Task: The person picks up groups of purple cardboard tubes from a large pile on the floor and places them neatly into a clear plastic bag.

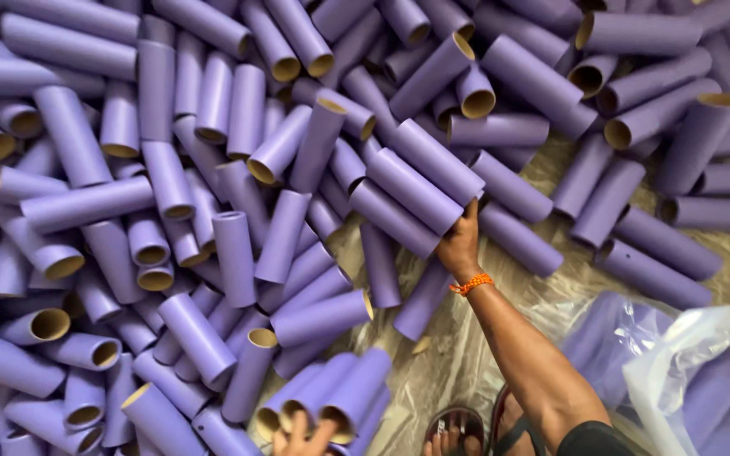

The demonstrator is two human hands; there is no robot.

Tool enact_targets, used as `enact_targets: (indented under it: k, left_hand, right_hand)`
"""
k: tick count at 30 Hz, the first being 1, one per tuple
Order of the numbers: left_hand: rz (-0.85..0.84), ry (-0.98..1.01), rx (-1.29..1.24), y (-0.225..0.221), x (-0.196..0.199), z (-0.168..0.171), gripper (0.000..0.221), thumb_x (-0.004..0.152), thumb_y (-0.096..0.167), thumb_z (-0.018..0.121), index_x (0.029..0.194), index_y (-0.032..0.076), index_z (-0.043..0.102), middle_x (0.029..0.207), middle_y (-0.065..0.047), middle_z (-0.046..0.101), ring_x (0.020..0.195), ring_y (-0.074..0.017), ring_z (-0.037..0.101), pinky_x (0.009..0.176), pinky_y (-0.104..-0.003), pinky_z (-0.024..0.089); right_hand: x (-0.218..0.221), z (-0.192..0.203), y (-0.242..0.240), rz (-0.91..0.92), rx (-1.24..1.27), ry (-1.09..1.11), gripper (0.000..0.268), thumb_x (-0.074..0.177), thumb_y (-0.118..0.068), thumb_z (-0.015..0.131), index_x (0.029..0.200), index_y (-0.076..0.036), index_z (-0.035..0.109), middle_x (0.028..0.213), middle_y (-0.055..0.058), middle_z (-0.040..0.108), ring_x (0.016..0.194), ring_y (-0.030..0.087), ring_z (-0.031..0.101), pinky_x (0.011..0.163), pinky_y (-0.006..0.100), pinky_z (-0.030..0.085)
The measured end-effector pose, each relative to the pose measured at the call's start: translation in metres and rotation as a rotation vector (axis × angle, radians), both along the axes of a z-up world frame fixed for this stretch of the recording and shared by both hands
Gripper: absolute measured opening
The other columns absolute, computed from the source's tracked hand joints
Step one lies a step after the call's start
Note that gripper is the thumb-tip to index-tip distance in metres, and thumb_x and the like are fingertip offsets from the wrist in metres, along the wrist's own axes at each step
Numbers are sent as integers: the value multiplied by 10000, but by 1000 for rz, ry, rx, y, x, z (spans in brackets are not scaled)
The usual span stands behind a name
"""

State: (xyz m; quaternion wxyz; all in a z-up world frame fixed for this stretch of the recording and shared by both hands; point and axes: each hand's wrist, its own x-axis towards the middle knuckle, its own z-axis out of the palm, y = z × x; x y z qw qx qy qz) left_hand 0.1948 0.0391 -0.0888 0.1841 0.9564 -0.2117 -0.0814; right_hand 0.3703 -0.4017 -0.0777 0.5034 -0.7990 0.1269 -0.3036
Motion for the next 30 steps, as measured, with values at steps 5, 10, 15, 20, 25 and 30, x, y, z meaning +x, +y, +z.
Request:
enact_targets:
  k: [5,10,15,20,25,30]
  left_hand:
    - [-196,-115,57,-99,1,72,359,644,150,637,952,300,745,1031,-139,665,551,-284,665,794,-595,400]
    - [-221,94,208,-119,22,101,320,800,87,603,1031,274,721,989,-102,667,670,-311,701,831,-569,364]
    - [-95,302,-211,-75,51,110,471,705,-29,610,1119,147,751,1066,-135,768,1017,-315,726,926,-452,547]
    - [-189,802,-841,-154,110,201,463,812,-93,571,1268,-69,641,1223,-133,708,1139,-218,678,1003,-349,537]
    - [-246,1141,-857,-318,93,274,471,888,-19,580,1350,62,534,1179,-89,699,1038,-202,702,877,-346,581]
    - [-575,1314,-853,-433,14,255,383,891,-114,656,1254,6,674,1176,-136,700,1038,-223,682,917,-357,578]
  right_hand:
    - [27,19,-28,-52,11,77,252,689,47,758,916,28,650,1207,151,601,1143,356,611,1003,393,508]
    - [-37,156,-147,275,-32,-63,495,660,41,727,1140,3,613,1209,94,517,1188,251,524,1059,336,440]
    - [-227,330,-192,246,189,134,467,829,30,747,1280,-35,644,1296,60,548,1217,181,584,1075,351,507]
    - [-412,322,-173,-59,707,-15,439,939,37,737,1363,-33,649,1275,100,691,1142,205,680,1004,376,576]
    - [-538,314,-160,-282,871,-85,420,959,-33,694,1374,-56,631,1273,96,698,1145,214,686,990,358,568]
    - [-602,260,-177,-338,822,13,475,905,19,699,1370,-53,635,1272,90,678,1131,186,664,966,320,555]
